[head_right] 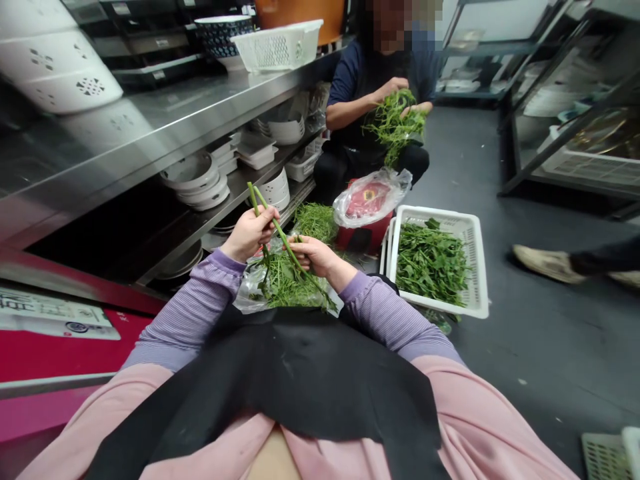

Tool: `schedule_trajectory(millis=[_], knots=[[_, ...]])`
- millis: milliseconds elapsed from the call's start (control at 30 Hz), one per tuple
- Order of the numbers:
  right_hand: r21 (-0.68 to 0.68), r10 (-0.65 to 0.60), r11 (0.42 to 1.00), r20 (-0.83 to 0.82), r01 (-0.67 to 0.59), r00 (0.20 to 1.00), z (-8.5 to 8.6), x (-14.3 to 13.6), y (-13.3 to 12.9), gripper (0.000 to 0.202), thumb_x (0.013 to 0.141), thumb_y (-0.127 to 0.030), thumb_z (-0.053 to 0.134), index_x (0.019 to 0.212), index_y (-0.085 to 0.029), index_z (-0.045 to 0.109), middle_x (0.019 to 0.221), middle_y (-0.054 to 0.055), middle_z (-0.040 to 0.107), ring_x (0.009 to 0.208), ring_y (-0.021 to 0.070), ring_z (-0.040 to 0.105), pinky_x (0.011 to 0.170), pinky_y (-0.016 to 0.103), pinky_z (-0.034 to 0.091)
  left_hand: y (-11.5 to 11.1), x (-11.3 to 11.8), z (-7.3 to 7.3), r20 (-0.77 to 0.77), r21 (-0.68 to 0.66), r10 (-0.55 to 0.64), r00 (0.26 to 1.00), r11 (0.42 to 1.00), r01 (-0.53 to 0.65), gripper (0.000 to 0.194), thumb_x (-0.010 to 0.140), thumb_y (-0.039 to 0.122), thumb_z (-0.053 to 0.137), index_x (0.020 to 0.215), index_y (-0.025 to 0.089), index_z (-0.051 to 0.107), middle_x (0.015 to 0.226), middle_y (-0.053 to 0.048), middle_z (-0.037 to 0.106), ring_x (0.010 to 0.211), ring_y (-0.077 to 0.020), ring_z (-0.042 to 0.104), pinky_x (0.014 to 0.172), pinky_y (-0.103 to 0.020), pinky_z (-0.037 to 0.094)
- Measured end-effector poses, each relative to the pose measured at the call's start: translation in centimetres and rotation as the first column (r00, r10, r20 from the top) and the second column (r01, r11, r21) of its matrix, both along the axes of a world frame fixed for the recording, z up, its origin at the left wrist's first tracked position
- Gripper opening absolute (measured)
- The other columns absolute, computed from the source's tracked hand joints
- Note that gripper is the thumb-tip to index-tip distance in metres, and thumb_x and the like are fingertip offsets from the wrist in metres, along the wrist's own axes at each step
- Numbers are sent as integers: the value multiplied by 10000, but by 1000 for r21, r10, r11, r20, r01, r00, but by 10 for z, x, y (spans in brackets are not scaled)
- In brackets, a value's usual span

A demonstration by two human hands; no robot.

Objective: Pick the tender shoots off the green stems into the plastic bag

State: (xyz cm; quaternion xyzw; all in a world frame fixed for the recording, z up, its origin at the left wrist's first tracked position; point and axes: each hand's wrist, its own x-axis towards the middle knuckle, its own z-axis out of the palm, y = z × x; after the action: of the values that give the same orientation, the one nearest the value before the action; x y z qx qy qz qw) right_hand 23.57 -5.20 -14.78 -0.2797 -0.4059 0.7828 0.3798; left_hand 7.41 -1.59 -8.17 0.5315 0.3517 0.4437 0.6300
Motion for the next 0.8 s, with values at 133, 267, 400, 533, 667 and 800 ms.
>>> schedule_trajectory(millis=[133, 267, 400, 533, 667, 800], knots=[[20, -25, 1000, 52, 24, 998, -1, -4, 0, 257, 672, -314, 666, 773, -184, 469, 485, -100, 381, 353, 30, 248, 342, 165, 161, -9, -2, -1, -74, 40, -16, 997, 999, 19, 329, 770, 457, 668, 732, 147, 566, 540, 43, 409, 357, -27, 246, 350, -187, 133], [93, -259, 965, 204, 245, 944, -14, -16, 14, 148, 682, -228, 591, 697, -188, 450, 433, -100, 353, 347, 48, 274, 349, 184, 199, -35, -2, 3, -191, 338, 201, 961, 933, -128, 334, 790, 471, 645, 686, 159, 590, 520, 31, 393, 410, -60, 335, 385, -201, 251], [193, -474, 877, 489, 440, 732, -46, -14, 34, 95, 704, -193, 565, 670, -176, 478, 467, -75, 429, 387, 52, 337, 397, 193, 238, -48, -12, 29, -75, 496, 470, 880, 783, -376, 298, 826, 439, 617, 706, 166, 613, 539, 18, 437, 434, -64, 380, 402, -199, 282], [311, -413, 911, 687, 272, 598, -81, 4, 33, 132, 605, -100, 640, 574, -155, 524, 469, -53, 489, 460, 55, 391, 461, 188, 269, -23, -35, 55, 62, 245, 624, 779, 747, -618, 305, 794, 390, 660, 644, 158, 530, 497, 49, 410, 336, -30, 273, 327, -187, 182], [265, -339, 941, 706, 213, 622, -88, 13, 22, 194, 529, -64, 673, 696, -144, 617, 444, -69, 482, 438, 58, 360, 445, 193, 256, -1, -61, 57, 93, 67, 680, 727, 724, -686, 306, 801, 358, 656, 647, 157, 485, 481, 70, 393, 307, -15, 245, 304, -167, 147], [332, -481, 875, 517, 352, 708, -54, 8, 17, 228, 676, -283, 652, 836, -121, 650, 457, -68, 441, 412, 55, 324, 412, 198, 233, 2, -69, 49, 72, 0, 692, 718, 720, -694, 301, 811, 338, 653, 651, 150, 480, 473, 73, 391, 302, -5, 240, 301, -152, 142]])
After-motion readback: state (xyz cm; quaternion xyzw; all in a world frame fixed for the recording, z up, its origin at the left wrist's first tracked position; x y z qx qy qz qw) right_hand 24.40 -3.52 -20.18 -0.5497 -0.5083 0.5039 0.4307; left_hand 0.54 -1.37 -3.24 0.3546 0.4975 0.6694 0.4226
